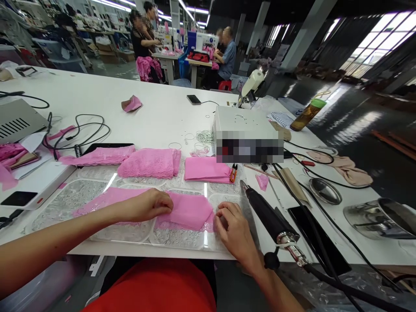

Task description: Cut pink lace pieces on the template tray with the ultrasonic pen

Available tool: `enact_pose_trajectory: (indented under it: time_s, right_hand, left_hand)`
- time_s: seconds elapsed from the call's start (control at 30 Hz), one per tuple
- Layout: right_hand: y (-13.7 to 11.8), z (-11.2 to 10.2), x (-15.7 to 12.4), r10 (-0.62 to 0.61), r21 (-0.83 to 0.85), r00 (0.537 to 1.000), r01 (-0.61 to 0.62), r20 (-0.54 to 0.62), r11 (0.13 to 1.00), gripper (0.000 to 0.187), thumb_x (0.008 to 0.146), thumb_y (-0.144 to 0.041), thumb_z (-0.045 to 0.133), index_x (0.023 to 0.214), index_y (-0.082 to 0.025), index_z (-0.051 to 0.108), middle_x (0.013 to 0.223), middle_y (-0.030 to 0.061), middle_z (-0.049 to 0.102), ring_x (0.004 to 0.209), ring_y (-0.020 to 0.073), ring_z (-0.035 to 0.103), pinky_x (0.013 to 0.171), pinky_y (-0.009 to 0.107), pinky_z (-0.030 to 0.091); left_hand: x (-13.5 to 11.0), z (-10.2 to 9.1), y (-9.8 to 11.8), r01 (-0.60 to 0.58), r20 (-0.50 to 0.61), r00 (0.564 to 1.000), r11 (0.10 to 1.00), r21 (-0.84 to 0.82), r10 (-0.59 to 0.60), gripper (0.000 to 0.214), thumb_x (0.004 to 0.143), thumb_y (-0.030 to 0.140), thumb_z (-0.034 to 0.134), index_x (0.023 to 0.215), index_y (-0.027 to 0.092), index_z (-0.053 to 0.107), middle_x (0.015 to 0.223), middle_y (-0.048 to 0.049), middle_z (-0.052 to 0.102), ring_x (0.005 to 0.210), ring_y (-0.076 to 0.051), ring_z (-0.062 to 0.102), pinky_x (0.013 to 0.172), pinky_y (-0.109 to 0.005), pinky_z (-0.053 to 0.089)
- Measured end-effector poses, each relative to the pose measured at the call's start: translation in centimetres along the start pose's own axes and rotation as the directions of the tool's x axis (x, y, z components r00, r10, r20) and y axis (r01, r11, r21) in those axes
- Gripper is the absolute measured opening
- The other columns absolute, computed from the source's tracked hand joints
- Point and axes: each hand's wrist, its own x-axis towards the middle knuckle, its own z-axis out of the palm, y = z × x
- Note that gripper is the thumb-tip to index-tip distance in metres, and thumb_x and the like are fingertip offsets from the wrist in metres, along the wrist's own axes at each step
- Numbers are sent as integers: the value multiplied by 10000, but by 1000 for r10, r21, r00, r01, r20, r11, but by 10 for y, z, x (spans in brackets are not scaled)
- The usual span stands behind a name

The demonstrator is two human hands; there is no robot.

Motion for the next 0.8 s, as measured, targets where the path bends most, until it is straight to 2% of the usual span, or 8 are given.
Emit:
enact_pose_trajectory:
  time_s: [0.1,0.2,0.5,0.7,0.8]
  right_hand:
    - [0,3,2,-28,-10,1000,28,5,1000,35,853,-171,562,848,-198,583,963,79,609,928,218,563,789,371,508]
    - [0,6,3,-33,6,999,33,-10,999,98,857,-137,527,797,-200,572,939,77,610,910,212,567,780,366,511]
    - [9,-13,-10,74,-2,997,-74,16,997,150,873,-198,503,738,-211,570,937,78,614,884,207,602,731,349,522]
    - [9,-15,-11,139,-1,988,-139,66,990,192,850,-189,476,682,-211,568,870,67,629,786,191,620,684,322,524]
    - [8,-16,-11,140,40,988,-142,59,989,209,854,-203,472,669,-208,568,838,67,618,770,183,615,655,300,517]
  left_hand:
    - [0,1,0,-14,-15,1000,1000,9,14,215,818,103,468,661,139,610,676,-8,610,596,-105,505,576,-204,350]
    - [0,2,-1,-20,-34,999,1000,18,20,212,820,110,472,668,141,617,665,-9,612,599,-111,520,588,-209,364]
    - [-4,5,7,-55,-38,997,985,161,62,234,781,32,444,666,150,610,676,-17,627,675,-134,551,637,-222,378]
    - [-5,10,10,-42,-41,998,963,267,55,230,806,64,444,630,155,560,680,-27,585,663,-141,523,618,-231,365]
    - [-5,9,11,-38,-39,998,964,263,50,241,810,64,434,612,154,538,665,-26,569,653,-140,515,611,-235,355]
